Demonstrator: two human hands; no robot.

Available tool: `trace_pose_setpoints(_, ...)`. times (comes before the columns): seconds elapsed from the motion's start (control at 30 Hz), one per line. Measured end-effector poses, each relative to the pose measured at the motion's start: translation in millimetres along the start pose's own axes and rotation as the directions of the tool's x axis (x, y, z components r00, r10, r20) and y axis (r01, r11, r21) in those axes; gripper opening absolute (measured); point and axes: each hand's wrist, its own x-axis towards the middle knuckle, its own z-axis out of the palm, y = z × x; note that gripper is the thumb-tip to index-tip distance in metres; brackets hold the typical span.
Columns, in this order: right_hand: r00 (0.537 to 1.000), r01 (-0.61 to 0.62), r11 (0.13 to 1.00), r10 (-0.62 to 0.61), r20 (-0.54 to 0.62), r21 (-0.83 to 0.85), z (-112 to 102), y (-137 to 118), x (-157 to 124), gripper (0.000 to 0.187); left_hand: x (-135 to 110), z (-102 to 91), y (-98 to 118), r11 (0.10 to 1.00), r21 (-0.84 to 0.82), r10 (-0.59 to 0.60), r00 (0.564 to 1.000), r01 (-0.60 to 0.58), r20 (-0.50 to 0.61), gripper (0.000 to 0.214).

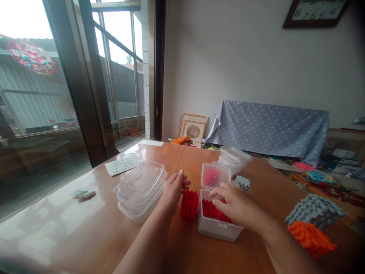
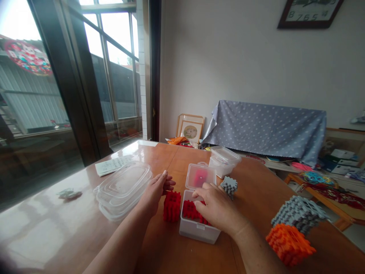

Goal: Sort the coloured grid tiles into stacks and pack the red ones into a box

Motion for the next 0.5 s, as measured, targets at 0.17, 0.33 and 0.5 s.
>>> trace_pose_setpoints(0.17, 0.994, 0.011, 0.997, -0.002, -0.112, 0.077, 1.8, -6.9, 11.5, 0.014, 0.7, -0.3, -0.9, 1.000, -0.001, 0.000, 1.000, 0.000, 0.003, 0.061)
trace_pose_setpoints(0.33, 0.995, 0.094, 0.993, -0.096, 0.018, 0.074, -1.8, -29.0, 23.7, 0.037, 2.3, -1.5, -4.1, 0.999, -0.027, 0.021, 1.000, -0.020, 0.006, 0.060)
trace_pose_setpoints(0.5, 0.986, 0.127, 0.992, -0.127, 0.105, 0.001, 2.0, -37.2, 35.6, 0.046, 4.6, -3.2, -7.6, 0.999, -0.041, 0.023, 1.000, -0.023, 0.008, 0.061)
